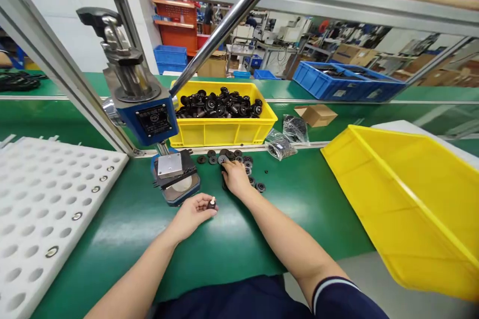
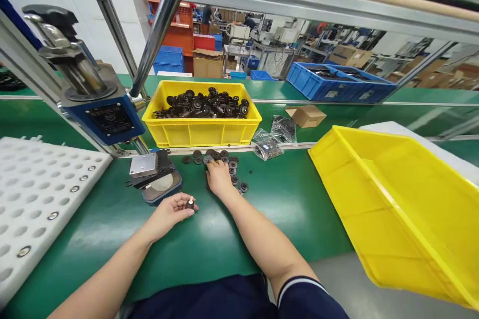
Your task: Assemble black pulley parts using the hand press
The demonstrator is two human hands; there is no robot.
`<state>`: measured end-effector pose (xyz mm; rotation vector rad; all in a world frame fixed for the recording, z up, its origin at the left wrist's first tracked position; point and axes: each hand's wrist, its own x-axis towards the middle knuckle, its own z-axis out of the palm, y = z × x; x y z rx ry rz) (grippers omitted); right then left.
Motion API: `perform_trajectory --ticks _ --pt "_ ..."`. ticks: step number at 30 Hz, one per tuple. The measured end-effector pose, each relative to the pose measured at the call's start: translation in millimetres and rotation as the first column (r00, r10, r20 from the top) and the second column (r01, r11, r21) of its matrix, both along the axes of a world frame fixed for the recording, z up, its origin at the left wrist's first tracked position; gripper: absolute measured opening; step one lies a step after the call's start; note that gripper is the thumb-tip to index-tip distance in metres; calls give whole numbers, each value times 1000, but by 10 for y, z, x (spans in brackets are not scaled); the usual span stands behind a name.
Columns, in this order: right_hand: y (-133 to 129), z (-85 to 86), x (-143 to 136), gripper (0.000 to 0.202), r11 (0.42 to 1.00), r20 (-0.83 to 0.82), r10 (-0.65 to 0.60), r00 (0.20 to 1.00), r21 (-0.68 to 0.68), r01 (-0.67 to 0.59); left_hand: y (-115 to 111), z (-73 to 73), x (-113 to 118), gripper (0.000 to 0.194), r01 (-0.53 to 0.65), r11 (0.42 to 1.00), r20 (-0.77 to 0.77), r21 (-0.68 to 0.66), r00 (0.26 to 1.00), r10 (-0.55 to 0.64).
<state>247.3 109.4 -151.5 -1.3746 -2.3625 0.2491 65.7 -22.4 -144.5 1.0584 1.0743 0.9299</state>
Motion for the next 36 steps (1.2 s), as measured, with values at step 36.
perform_trajectory --ticks 36 --pt "-615 -1 44 42 801 -673 -322 666 -569 -187 71 -280 -42 55 -156 987 64 -28 985 158"
